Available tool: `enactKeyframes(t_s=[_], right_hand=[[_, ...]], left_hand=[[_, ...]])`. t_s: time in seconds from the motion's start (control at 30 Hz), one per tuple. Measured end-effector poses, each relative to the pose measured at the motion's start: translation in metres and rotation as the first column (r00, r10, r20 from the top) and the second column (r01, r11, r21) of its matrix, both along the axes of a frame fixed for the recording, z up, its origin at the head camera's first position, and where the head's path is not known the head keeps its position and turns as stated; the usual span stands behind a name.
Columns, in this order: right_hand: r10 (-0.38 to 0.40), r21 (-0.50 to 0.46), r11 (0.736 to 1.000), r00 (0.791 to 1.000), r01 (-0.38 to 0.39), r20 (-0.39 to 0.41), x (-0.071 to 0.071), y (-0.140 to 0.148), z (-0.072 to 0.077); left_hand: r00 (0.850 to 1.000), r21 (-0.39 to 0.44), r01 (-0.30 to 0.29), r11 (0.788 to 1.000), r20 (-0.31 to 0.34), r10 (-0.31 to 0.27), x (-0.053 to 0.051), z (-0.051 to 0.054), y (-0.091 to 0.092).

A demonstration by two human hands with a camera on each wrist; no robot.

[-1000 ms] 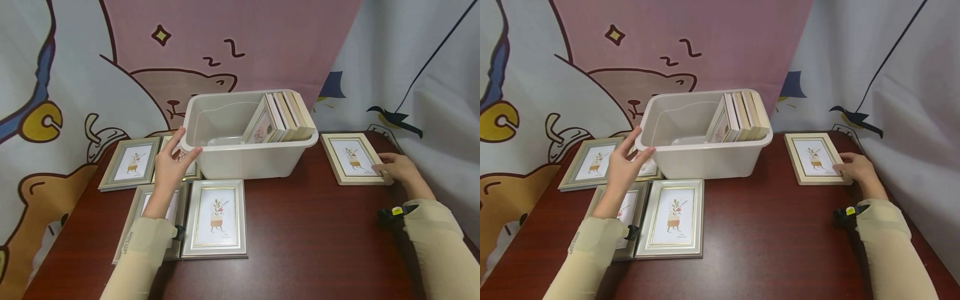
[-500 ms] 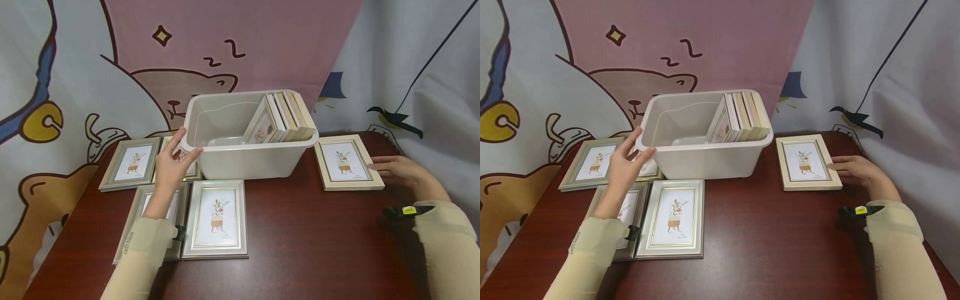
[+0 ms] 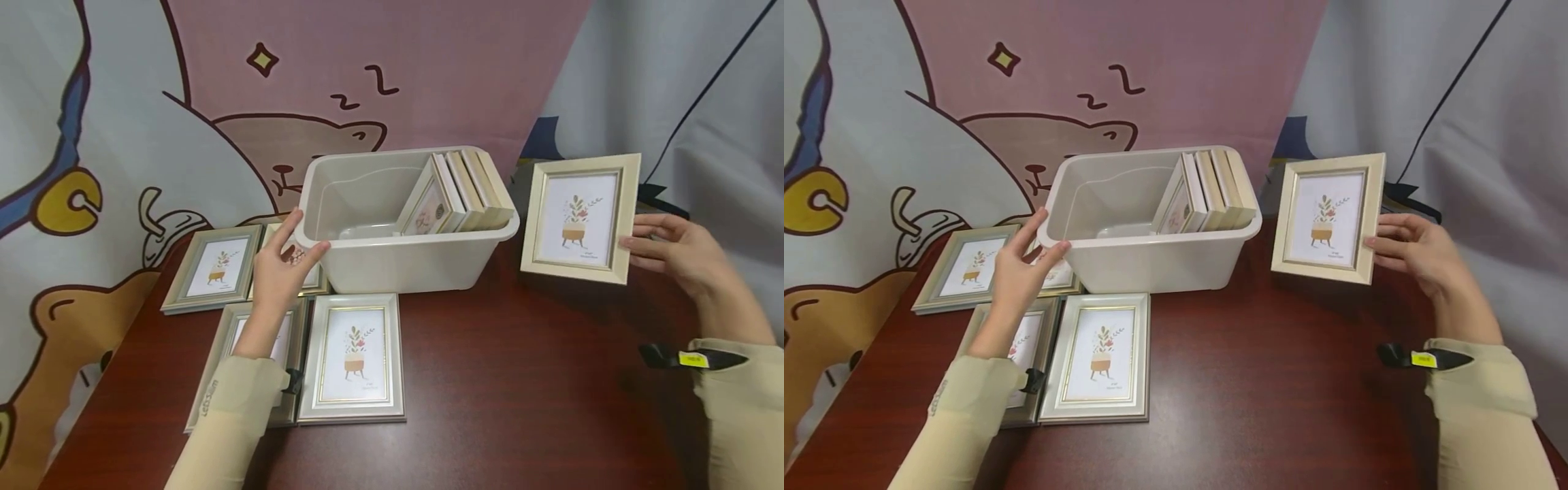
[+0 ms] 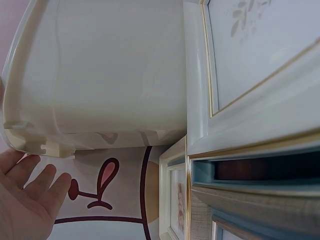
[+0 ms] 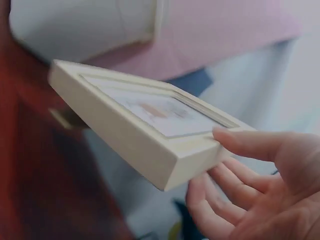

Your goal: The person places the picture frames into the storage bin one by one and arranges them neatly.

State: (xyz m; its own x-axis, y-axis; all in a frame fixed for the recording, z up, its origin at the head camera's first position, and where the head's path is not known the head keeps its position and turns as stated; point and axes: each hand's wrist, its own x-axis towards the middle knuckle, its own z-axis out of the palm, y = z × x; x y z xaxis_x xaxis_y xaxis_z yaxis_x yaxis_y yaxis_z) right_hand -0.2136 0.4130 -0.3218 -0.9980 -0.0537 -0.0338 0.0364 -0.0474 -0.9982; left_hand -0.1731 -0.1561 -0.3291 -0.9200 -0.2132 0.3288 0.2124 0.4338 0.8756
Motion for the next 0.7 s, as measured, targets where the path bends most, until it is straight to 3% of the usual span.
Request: enactKeyframes(t_s=[0.1,0.23,0.3,0.6,0.7], right_hand=[[-0.113,-0.079,0.991,0.988,0.105,-0.101,0.010,-0.017,0.017],[-0.210,-0.210,0.962,0.965,0.175,-0.159,0.021,-0.036,0.039],[-0.249,-0.228,0.952,0.948,0.203,-0.197,0.026,-0.045,0.048],[-0.333,-0.407,0.900,0.850,0.157,-0.409,0.045,-0.084,0.080],[-0.362,-0.468,0.873,0.822,0.134,-0.440,0.047,-0.098,0.087]], left_hand=[[1.000,0.002,0.004,1.000,-0.002,-0.004,0.000,0.000,0.000],[1.000,0.002,0.005,1.000,-0.007,-0.005,0.000,-0.001,0.000],[1.000,-0.001,0.005,1.000,-0.007,-0.005,0.000,-0.001,0.000],[1.000,0.020,0.012,1.000,-0.002,-0.012,0.001,0.001,0.000],[1.000,0.025,0.014,1.000,0.001,-0.014,0.001,0.001,0.000]])
